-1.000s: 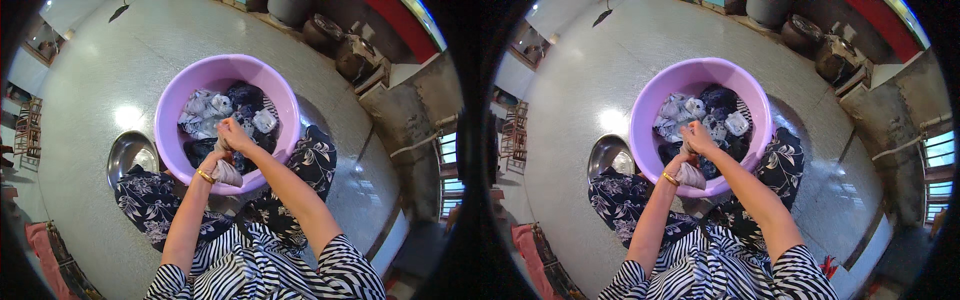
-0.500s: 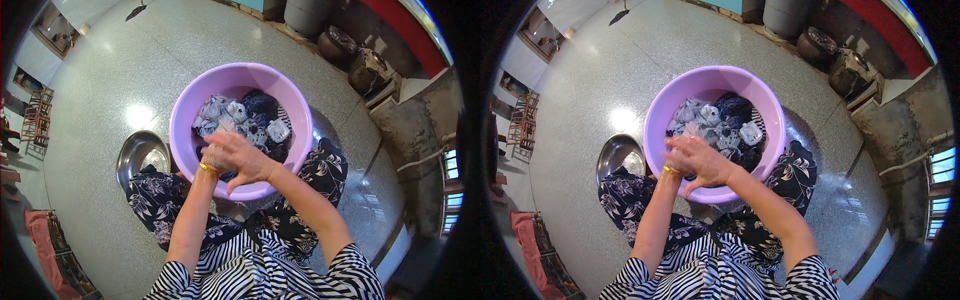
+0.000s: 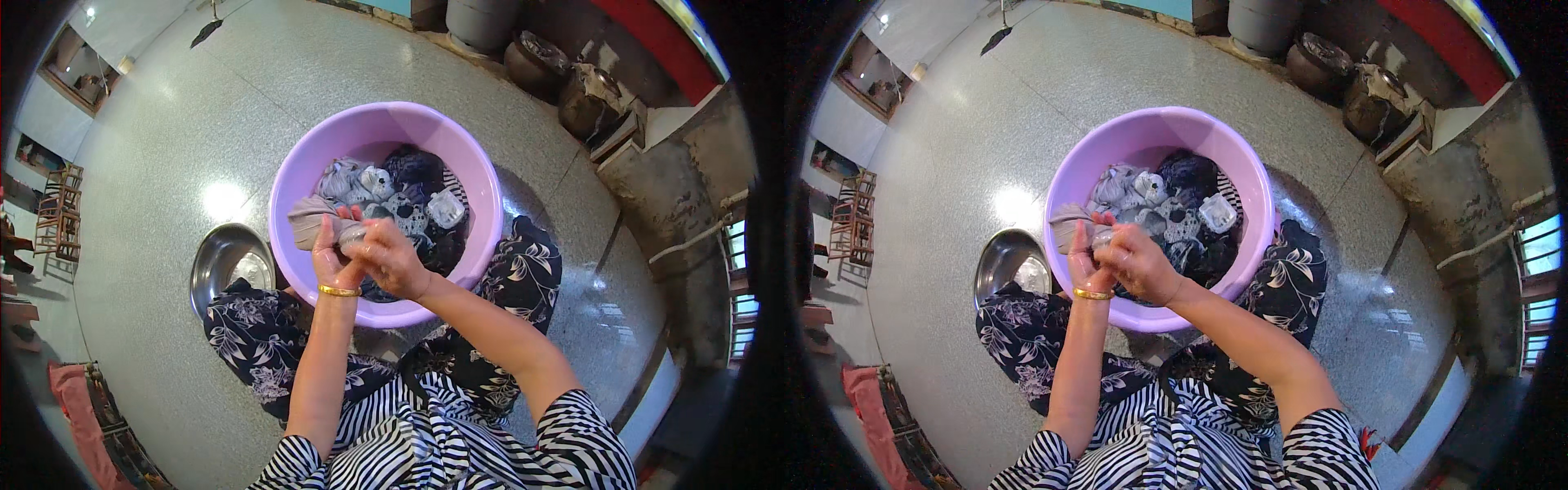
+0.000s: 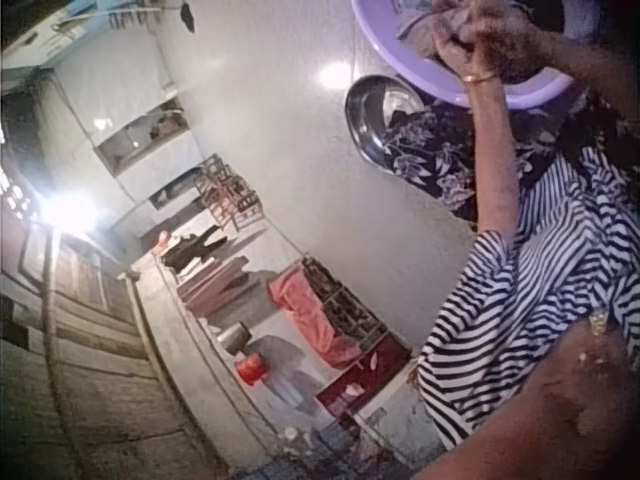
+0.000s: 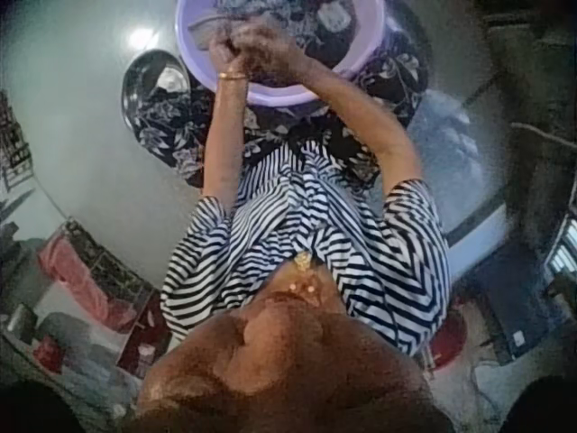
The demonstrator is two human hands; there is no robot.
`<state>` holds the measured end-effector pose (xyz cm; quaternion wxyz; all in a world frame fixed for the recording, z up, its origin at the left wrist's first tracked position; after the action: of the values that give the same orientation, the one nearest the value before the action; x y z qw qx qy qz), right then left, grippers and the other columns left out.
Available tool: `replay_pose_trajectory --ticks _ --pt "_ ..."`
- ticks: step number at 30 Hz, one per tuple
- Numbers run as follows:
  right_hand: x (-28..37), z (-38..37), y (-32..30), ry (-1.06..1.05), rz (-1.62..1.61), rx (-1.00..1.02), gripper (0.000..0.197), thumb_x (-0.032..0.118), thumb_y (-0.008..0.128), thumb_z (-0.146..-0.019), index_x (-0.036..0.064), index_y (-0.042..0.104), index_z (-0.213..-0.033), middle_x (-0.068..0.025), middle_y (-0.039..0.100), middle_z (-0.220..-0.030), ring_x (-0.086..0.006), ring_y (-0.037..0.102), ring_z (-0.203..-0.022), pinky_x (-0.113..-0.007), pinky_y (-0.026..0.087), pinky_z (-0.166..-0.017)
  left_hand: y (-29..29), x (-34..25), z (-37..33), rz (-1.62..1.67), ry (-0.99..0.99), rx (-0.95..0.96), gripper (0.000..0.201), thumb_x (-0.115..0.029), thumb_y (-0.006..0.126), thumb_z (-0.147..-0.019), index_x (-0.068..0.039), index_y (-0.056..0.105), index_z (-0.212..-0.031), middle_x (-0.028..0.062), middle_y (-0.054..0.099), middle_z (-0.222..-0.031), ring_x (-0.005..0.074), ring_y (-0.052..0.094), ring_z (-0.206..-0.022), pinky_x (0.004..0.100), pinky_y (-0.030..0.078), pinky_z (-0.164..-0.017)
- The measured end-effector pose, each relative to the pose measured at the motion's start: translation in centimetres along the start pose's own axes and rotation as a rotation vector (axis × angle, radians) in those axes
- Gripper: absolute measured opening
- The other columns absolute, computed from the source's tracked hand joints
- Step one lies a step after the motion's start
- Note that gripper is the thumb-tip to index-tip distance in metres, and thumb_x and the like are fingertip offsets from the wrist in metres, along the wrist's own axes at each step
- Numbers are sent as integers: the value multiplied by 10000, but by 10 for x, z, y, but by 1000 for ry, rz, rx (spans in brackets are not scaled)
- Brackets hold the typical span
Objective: Washing clothes by hand in a plastic basin.
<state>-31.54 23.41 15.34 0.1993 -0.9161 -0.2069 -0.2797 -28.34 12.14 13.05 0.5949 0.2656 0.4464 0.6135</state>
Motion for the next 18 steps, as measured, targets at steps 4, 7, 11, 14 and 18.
replay_pose_trajectory --ticks 4,7,11,14,18 --pt "-5 3 5 404 36 -406 208 -37 485 -758 44 541 -942 -91 441 -727 -236 459 -664 -318 387 -625 28 9 7 -82 261 18 308 -334 557 -814 -51 520 -927 50 551 -792 199 535 -838 386 430 -811" --pt "-20 11 15 731 -164 -584 196 12 390 -802 20 529 -940 -73 452 -726 -161 441 -640 -242 346 -589 29 9 5 -124 322 99 330 -372 561 -805 -56 509 -884 21 497 -692 181 503 -754 381 428 -783" --pt "-39 27 27 953 -622 -788 220 53 377 -759 37 532 -914 -14 453 -726 -92 421 -663 -231 349 -594 29 18 1 -375 387 91 485 -531 474 -802 -49 449 -758 17 387 -506 148 366 -501 252 319 -540" --pt "-50 35 34 1199 -744 -865 205 64 384 -731 31 522 -880 -29 448 -709 -105 419 -649 -254 361 -575 17 18 -6 -542 339 168 493 -552 444 -803 -69 428 -705 15 358 -493 148 365 -482 268 330 -526" --pt "-68 46 35 1269 -1102 -799 147 14 384 -682 30 430 -821 -85 415 -568 -186 454 -483 -326 398 -467 14 28 -8 -669 261 164 499 -552 429 -808 -69 430 -682 14 356 -483 135 367 -469 248 309 -490"
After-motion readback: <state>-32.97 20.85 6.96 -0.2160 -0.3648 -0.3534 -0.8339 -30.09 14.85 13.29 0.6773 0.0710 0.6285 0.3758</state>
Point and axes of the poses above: each hand's wrist, its own z-axis away from the middle knuckle, its own y-axis out of the palm, x = y × z, the point moved 1 cm from there along -z, towards the middle knuckle
